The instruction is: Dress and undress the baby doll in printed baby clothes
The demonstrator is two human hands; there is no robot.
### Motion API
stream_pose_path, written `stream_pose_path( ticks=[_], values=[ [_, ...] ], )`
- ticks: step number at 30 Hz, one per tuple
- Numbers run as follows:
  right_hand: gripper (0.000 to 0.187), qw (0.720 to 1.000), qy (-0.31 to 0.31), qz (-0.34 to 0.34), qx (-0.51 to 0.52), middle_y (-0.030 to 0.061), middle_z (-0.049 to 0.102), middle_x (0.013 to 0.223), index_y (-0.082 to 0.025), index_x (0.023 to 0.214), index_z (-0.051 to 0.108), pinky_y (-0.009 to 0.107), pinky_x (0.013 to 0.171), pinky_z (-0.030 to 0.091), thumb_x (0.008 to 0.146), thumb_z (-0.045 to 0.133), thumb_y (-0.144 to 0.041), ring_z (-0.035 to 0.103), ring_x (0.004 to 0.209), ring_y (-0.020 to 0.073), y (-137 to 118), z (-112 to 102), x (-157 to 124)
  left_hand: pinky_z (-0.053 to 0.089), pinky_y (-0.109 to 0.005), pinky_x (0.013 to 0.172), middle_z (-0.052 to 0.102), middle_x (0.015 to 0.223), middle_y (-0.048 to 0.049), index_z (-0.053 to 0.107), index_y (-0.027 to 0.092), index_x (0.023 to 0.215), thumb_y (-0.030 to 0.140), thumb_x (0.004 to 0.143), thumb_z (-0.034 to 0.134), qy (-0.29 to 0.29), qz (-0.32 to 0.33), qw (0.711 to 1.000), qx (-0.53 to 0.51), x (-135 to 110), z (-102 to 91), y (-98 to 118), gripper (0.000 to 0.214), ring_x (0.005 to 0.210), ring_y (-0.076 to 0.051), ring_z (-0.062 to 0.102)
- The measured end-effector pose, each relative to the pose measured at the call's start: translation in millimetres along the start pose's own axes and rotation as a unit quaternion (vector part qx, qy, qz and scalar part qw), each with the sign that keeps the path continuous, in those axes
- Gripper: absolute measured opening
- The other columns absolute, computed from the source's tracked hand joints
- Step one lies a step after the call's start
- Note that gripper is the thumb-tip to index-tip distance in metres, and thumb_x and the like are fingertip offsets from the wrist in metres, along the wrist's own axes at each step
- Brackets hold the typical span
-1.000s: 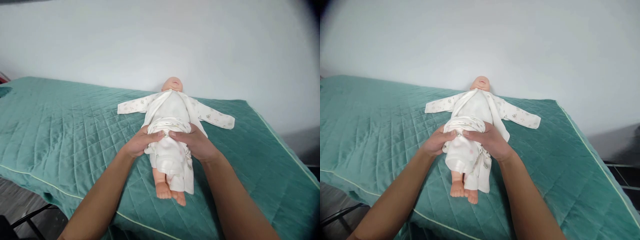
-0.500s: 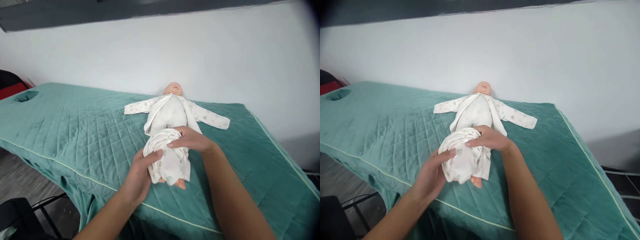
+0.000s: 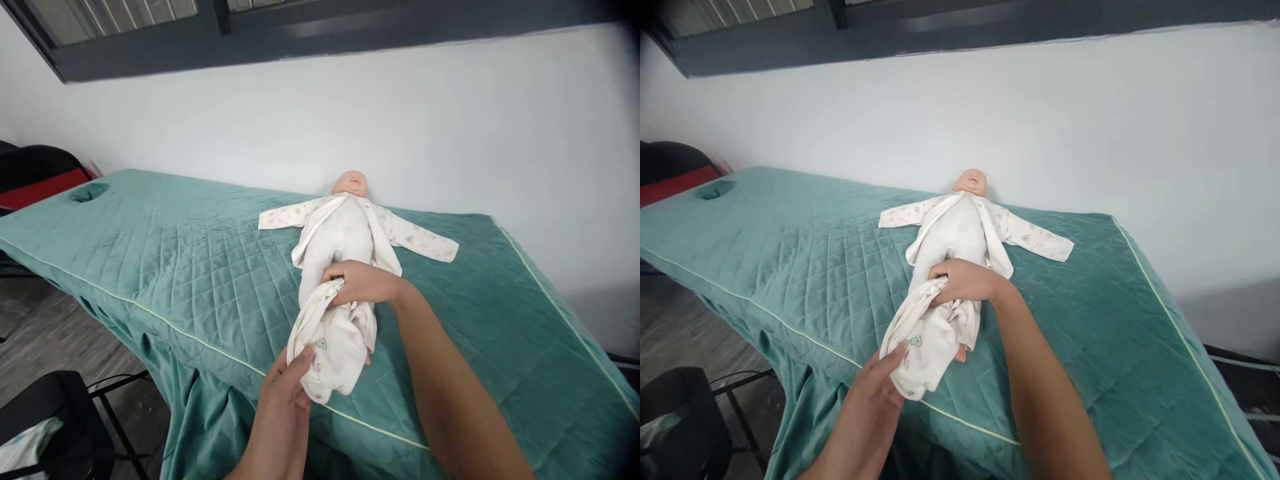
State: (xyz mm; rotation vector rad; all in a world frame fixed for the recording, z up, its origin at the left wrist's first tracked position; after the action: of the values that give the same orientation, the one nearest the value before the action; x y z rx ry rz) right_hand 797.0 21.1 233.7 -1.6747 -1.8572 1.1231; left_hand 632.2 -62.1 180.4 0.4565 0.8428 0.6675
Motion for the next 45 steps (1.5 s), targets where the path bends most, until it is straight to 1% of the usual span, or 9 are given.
stream_pose_path(
  ticks=[5, 9, 13, 16, 20, 24, 31, 36, 45],
  values=[
    [0.029, 0.999, -0.041, -0.009, -0.009, -0.0025, 0.068, 0.088, -0.02, 0.086, 0.069, 0.026, 0.07, 0.04, 0.071, 0.078, -0.043, 0.061, 0.083, 0.0177, 0, 10, 1, 0.056, -0.037, 0.089, 0.078, 0.1, -0.0112, 0.074, 0.015, 0.114, 0.037, 0.066, 0.088, 0.085, 0.049, 0.995, 0.008, 7, -36.7, -7, 0.055, 0.101, -0.03, 0.073],
    [0.029, 0.998, -0.044, -0.009, -0.034, -0.0017, 0.069, 0.087, -0.02, 0.086, 0.07, 0.026, 0.068, 0.039, 0.073, 0.077, -0.045, 0.06, 0.082, 0.0177, -5, 11, 1, 0.055, -0.031, 0.077, 0.077, 0.102, -0.0106, 0.074, 0.013, 0.105, 0.045, 0.07, 0.085, 0.083, 0.083, 0.991, 0.068, 19, -51.6, 1, 0.048, 0.088, -0.023, 0.071],
    [0.028, 0.997, -0.027, 0.014, -0.074, -0.0005, 0.068, 0.084, -0.019, 0.082, 0.068, 0.026, 0.066, 0.038, 0.075, 0.076, -0.045, 0.059, 0.079, 0.0174, -7, 11, 2, 0.051, -0.029, 0.072, 0.076, 0.1, -0.0086, 0.072, 0.014, 0.114, 0.05, 0.073, 0.081, 0.073, 0.095, 0.982, 0.144, 26, -55.9, 11, 0.055, 0.083, -0.02, 0.068],
    [0.028, 0.995, -0.012, 0.022, -0.097, -0.0005, 0.067, 0.081, -0.019, 0.081, 0.067, 0.027, 0.064, 0.037, 0.077, 0.076, -0.046, 0.059, 0.077, 0.0178, -7, 10, 2, 0.051, -0.031, 0.079, 0.076, 0.103, -0.0083, 0.072, 0.016, 0.118, 0.05, 0.072, 0.082, 0.052, 0.079, 0.982, 0.162, 28, -47.8, 19, 0.059, 0.091, -0.023, 0.068],
    [0.032, 0.996, -0.006, -0.009, -0.09, 0.0009, 0.067, 0.084, -0.02, 0.085, 0.066, 0.028, 0.067, 0.041, 0.079, 0.074, -0.05, 0.06, 0.08, 0.0198, -10, 9, 0, 0.051, -0.032, 0.083, 0.076, 0.103, -0.0107, 0.072, 0.014, 0.119, 0.046, 0.077, 0.079, -0.015, 0.042, 0.988, 0.145, 32, -30.4, 25, 0.053, 0.094, -0.024, 0.068],
    [0.041, 0.999, -0.014, -0.018, -0.033, 0.0023, 0.068, 0.089, -0.019, 0.089, 0.067, 0.03, 0.07, 0.045, 0.078, 0.075, -0.057, 0.061, 0.085, 0.0221, -11, 6, -5, 0.05, -0.029, 0.077, 0.074, 0.094, -0.0079, 0.071, 0.016, 0.119, 0.046, 0.083, 0.075, -0.078, 0.069, 0.979, 0.174, 46, -25.8, 33, 0.047, 0.085, -0.02, 0.065],
    [0.053, 0.998, -0.023, 0.015, 0.05, 0.0024, 0.073, 0.102, -0.019, 0.105, 0.071, 0.031, 0.078, 0.05, 0.068, 0.083, -0.056, 0.066, 0.096, 0.0254, -4, 7, -9, 0.041, -0.024, 0.066, 0.061, 0.076, -0.0002, 0.07, 0.016, 0.083, 0.046, 0.087, 0.069, -0.121, 0.232, 0.895, 0.36, 84, -23.6, 76, 0.03, 0.071, -0.013, 0.05],
    [0.053, 0.998, 0.012, 0.003, 0.061, 0.0015, 0.073, 0.117, -0.023, 0.118, 0.071, 0.033, 0.088, 0.051, 0.073, 0.082, -0.048, 0.064, 0.111, 0.0286, -10, 6, -6, 0.041, -0.025, 0.067, 0.063, 0.082, -0.0014, 0.07, 0.017, 0.091, 0.044, 0.089, 0.064, -0.111, 0.299, 0.873, 0.368, 105, -14.6, 103, 0.028, 0.074, -0.015, 0.052],
    [0.039, 0.993, 0.117, 0.002, 0.0, -0.0003, 0.072, 0.118, -0.028, 0.122, 0.069, 0.038, 0.094, 0.048, 0.083, 0.069, -0.032, 0.066, 0.107, 0.0272, 0, -9, -1, 0.044, -0.029, 0.076, 0.066, 0.082, -0.0029, 0.07, 0.017, 0.085, 0.041, 0.088, 0.061, -0.118, 0.352, 0.805, 0.462, 132, 17.3, 125, 0.025, 0.081, -0.02, 0.057]
  ],
)
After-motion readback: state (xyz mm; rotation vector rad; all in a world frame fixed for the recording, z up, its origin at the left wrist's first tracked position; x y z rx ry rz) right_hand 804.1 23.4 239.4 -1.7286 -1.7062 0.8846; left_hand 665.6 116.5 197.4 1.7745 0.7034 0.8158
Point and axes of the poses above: each hand's wrist, its own x-axis towards the middle knuckle, its own z-axis out of the palm, y = z × x, the point moved 10 cm from there along x, towards the middle knuckle
